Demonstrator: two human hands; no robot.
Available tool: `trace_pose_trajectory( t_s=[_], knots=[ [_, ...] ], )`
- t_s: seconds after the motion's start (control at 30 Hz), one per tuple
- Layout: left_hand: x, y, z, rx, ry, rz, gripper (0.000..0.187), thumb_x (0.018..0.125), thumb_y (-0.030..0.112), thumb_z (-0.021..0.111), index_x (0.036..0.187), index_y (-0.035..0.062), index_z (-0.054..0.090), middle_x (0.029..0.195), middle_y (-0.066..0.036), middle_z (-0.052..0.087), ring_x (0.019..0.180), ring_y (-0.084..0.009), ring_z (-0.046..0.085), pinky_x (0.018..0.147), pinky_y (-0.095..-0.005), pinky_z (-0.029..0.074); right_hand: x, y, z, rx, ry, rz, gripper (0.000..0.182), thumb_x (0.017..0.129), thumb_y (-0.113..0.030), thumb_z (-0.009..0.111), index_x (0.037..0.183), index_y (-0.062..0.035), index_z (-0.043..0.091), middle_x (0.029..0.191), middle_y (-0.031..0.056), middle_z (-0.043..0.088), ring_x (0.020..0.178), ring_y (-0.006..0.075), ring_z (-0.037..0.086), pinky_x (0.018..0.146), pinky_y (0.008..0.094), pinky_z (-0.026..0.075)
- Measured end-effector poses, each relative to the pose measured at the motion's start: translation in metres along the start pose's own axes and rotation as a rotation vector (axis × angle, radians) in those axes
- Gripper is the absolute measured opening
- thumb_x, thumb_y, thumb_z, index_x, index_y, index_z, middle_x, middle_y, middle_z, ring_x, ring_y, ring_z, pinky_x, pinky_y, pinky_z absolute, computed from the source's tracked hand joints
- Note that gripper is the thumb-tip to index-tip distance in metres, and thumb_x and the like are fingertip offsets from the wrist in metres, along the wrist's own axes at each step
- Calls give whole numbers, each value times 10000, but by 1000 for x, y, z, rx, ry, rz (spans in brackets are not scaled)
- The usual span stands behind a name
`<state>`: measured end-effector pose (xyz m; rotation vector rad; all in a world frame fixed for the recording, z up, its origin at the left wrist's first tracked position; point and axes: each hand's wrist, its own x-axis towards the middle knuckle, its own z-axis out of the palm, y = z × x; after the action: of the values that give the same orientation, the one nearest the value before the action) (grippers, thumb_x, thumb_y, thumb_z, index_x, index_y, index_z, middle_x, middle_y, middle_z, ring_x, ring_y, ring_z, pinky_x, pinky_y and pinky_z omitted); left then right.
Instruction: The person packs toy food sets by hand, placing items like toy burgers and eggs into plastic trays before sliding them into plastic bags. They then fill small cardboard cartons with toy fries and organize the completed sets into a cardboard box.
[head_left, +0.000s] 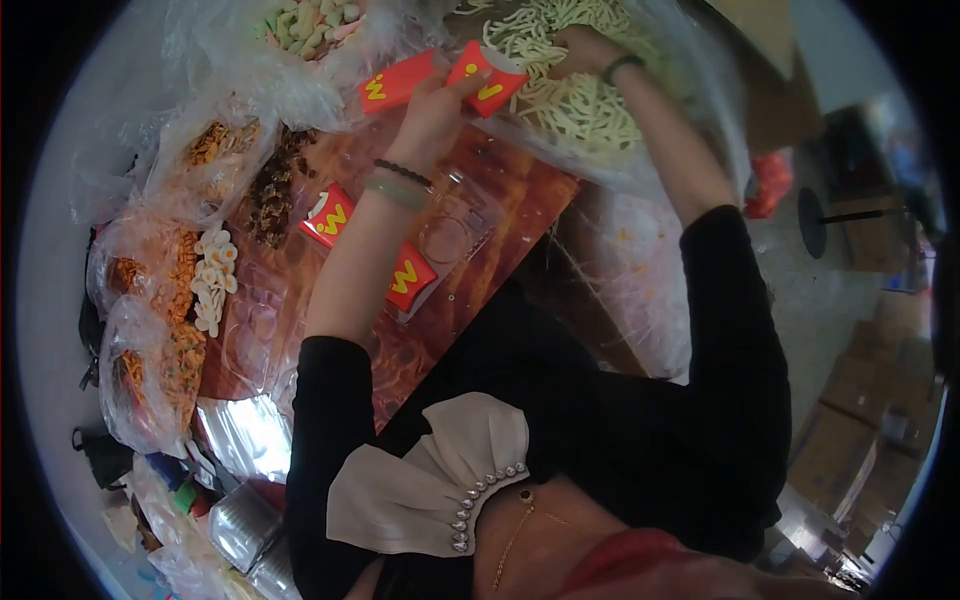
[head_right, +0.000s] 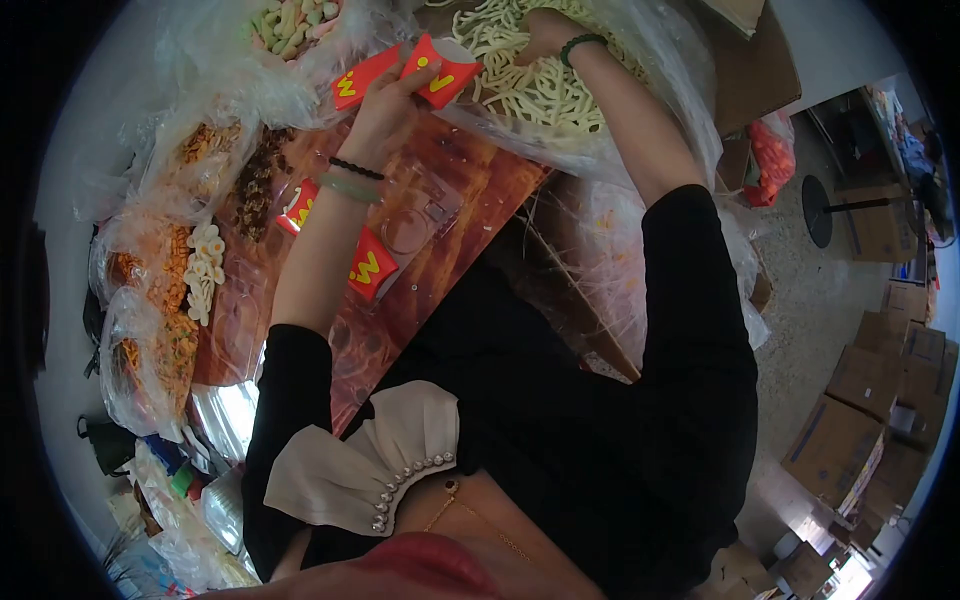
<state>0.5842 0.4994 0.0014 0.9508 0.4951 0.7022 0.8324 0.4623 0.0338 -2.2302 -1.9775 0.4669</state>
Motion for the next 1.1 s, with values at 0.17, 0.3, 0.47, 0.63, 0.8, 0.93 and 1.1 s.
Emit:
trace_pose_trajectory(
  t_s=[0.17, 0.3, 0.47, 0.63, 0.8, 0.93, 1.1],
  knots=[
    [-4, -6, -2, 23, -25, -62, 379, 864, 120, 634, 1174, -35, 481, 1074, -119, 598, 927, -210, 618, 764, -329, 527, 4, -5, 6, -8, 25, 4, 421, 609, -284, 781, 908, -9, 672, 812, 158, 666, 771, 270, 643, 731, 362, 494],
    [-5, -10, 8, 20, 2, -42, 354, 863, 125, 637, 1146, -35, 499, 1053, -118, 604, 911, -207, 622, 755, -330, 530, 12, -7, 1, -83, -16, 61, 400, 619, -274, 768, 917, -22, 680, 822, 159, 671, 770, 274, 649, 715, 365, 505],
    [-2, -16, 10, 11, -44, -70, 350, 859, 129, 644, 1135, -31, 500, 1041, -108, 604, 911, -199, 621, 744, -323, 527, -14, -42, -16, -293, 49, 76, 400, 613, -292, 766, 884, -10, 678, 815, 161, 671, 779, 271, 658, 706, 367, 513],
    [0, -23, 15, 10, -45, -89, 355, 854, 131, 650, 1132, -31, 499, 1048, -107, 600, 918, -198, 616, 736, -316, 524, 10, -21, -7, -206, -17, -7, 395, 605, -293, 768, 833, 10, 658, 794, 165, 665, 771, 287, 656, 695, 369, 515],
    [3, -26, 24, -23, 3, -106, 361, 852, 122, 649, 1140, -34, 497, 1048, -108, 599, 916, -196, 614, 719, -317, 523, -4, -36, -21, -117, -54, 65, 318, 670, -166, 718, 908, 24, 627, 788, 165, 649, 758, 297, 638, 683, 376, 504],
    [11, -25, 42, 25, -9, -97, 371, 877, 89, 603, 1189, -45, 450, 1141, -132, 558, 1022, -229, 584, 842, -375, 517, -8, -41, -18, -196, 102, -33, 299, 686, -131, 697, 928, 26, 618, 780, 161, 641, 745, 289, 632, 678, 373, 500],
    [27, -32, 57, 46, 77, -50, 403, 870, 87, 601, 1223, -28, 444, 1117, -126, 571, 986, -229, 592, 781, -363, 523, -11, -43, -13, -300, 293, -160, 281, 705, -88, 670, 954, 28, 608, 770, 157, 631, 730, 278, 623, 672, 369, 496]
  ],
)
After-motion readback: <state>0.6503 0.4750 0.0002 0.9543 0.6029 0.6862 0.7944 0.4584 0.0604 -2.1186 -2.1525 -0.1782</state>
